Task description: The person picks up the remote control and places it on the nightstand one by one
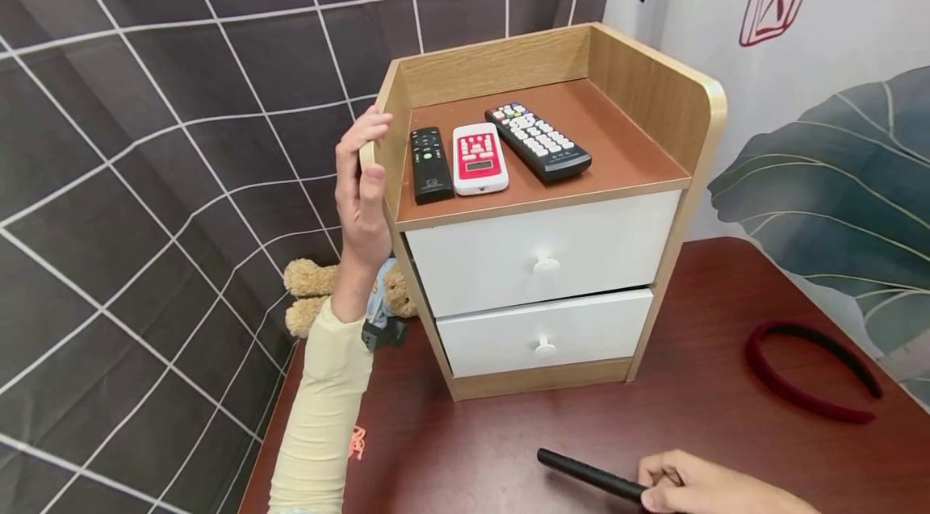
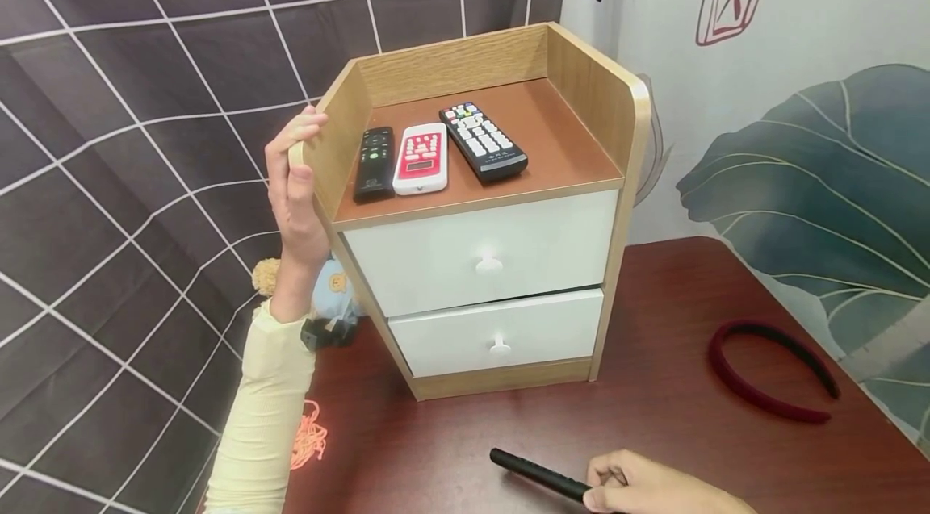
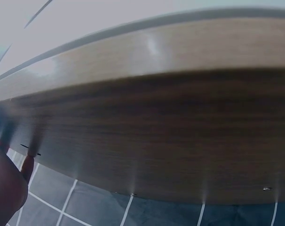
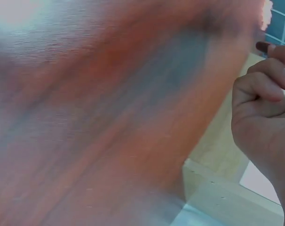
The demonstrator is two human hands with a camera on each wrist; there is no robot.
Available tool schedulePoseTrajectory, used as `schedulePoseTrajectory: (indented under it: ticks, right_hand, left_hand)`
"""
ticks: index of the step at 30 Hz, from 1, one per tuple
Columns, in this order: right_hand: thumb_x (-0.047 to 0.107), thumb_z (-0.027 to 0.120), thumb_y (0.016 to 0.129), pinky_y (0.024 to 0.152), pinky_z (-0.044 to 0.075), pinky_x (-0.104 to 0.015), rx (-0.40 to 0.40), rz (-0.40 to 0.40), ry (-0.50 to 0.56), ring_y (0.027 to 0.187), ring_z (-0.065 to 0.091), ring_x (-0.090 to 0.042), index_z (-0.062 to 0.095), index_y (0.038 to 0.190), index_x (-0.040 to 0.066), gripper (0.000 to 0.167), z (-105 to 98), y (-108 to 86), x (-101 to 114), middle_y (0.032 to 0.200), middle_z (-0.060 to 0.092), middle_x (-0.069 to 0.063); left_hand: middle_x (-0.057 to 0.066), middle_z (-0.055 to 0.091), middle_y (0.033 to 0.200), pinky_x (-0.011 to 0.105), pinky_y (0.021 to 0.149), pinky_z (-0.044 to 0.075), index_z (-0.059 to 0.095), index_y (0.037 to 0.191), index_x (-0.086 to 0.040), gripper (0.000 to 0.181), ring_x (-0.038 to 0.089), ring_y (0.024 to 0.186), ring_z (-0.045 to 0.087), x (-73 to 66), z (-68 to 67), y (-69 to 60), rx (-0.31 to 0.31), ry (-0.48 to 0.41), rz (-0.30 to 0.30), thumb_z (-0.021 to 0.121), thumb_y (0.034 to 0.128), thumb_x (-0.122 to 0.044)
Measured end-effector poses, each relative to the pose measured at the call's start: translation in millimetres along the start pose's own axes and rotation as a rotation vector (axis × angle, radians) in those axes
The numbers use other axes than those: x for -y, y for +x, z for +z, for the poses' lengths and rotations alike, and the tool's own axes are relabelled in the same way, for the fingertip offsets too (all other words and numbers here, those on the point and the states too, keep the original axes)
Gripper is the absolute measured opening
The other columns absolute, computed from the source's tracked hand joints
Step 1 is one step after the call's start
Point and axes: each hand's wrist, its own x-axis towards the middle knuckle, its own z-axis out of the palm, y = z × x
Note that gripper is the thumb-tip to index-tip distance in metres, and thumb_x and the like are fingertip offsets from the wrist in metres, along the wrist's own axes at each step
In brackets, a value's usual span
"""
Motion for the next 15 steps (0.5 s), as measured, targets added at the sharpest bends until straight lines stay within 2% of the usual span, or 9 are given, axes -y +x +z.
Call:
schedulePoseTrajectory:
  ticks: [2, 3, 5, 7, 9, 10, 12, 15]
  right_hand:
    - [0.004, 0.04, 0.103, 0.037, 0.02, -0.015, 0.006, -0.005, 0.014, 0.059, 0.043, 0.009, 0.047, 0.093, -0.01, 0.019, -0.7, 2.1, 10.5, 0.067, 0.029, -0.024]
    - [0.006, 0.04, 0.103, 0.037, 0.022, -0.013, 0.003, -0.007, 0.004, 0.058, 0.045, 0.009, 0.047, 0.093, -0.009, 0.019, -1.5, 3.0, 16.4, 0.064, 0.031, -0.019]
    - [0.009, 0.039, 0.104, 0.035, 0.025, -0.013, 0.011, -0.041, 0.005, 0.057, 0.048, 0.007, 0.047, 0.097, -0.009, 0.022, -2.1, 4.9, 29.6, 0.062, 0.035, -0.021]
    - [0.01, 0.036, 0.105, 0.033, 0.027, -0.015, 0.026, -0.094, -0.001, 0.047, 0.046, -0.002, 0.048, 0.1, -0.009, 0.023, -2.1, 8.0, 44.7, 0.06, 0.039, -0.023]
    - [0.01, 0.032, 0.105, 0.031, 0.027, -0.019, 0.058, -0.148, 0.018, 0.041, 0.04, -0.017, 0.046, 0.102, -0.01, 0.025, -0.8, 11.9, 61.8, 0.06, 0.04, -0.025]
    - [0.009, 0.029, 0.106, 0.03, 0.026, -0.023, 0.078, -0.183, 0.04, 0.041, 0.036, -0.025, 0.046, 0.105, -0.011, 0.027, 0.4, 13.8, 70.8, 0.064, 0.039, -0.03]
    - [0.011, 0.025, 0.106, 0.03, 0.026, -0.026, 0.109, -0.229, 0.071, 0.045, 0.029, -0.039, 0.047, 0.111, -0.011, 0.031, 3.0, 16.8, 90.3, 0.065, 0.039, -0.031]
    - [0.013, 0.026, 0.107, 0.03, 0.028, -0.028, 0.141, -0.301, 0.07, 0.046, 0.03, -0.041, 0.05, 0.121, -0.009, 0.035, 5.1, 18.3, 121.5, 0.067, 0.039, -0.03]
  left_hand:
    - [0.027, 0.052, 0.13, 0.048, 0.122, 0.029, 0.048, 0.121, 0.013, 0.071, 0.037, 0.141, 0.04, 0.1, -0.1, -0.3, 0.001, 0.001, 0.003, 0.043, 0.1007, -0.055]
    - [0.027, 0.052, 0.13, 0.049, 0.122, 0.029, 0.048, 0.121, 0.013, 0.07, 0.037, 0.141, 0.04, 0.1, -0.1, -0.3, 0.001, 0.0, 0.005, 0.043, 0.1008, -0.054]
    - [0.025, 0.053, 0.131, 0.049, 0.122, 0.029, 0.048, 0.121, 0.013, 0.068, 0.037, 0.141, 0.04, 0.2, 0.1, -0.6, 0.0, -0.005, 0.005, 0.043, 0.1011, -0.052]
    - [0.023, 0.054, 0.131, 0.049, 0.122, 0.029, 0.049, 0.121, 0.013, 0.067, 0.037, 0.14, 0.04, 0.2, 0.2, -1.3, 0.001, -0.005, 0.004, 0.043, 0.1013, -0.051]
    - [0.022, 0.055, 0.131, 0.049, 0.122, 0.03, 0.049, 0.121, 0.012, 0.065, 0.038, 0.14, 0.041, 0.1, 0.2, -1.9, 0.0, -0.004, 0.004, 0.043, 0.1016, -0.05]
    - [0.022, 0.055, 0.131, 0.049, 0.122, 0.03, 0.049, 0.121, 0.012, 0.065, 0.038, 0.14, 0.041, 0.0, 0.2, -2.0, -0.003, -0.005, 0.003, 0.043, 0.1016, -0.05]
    - [0.024, 0.054, 0.13, 0.049, 0.122, 0.03, 0.049, 0.121, 0.012, 0.066, 0.039, 0.139, 0.041, -0.5, 0.4, -1.9, -0.006, -0.004, 0.004, 0.043, 0.1016, -0.05]
    - [0.027, 0.053, 0.13, 0.049, 0.122, 0.03, 0.049, 0.121, 0.012, 0.066, 0.04, 0.14, 0.04, -0.8, 0.6, -0.7, -0.006, -0.006, 0.002, 0.043, 0.1018, -0.051]
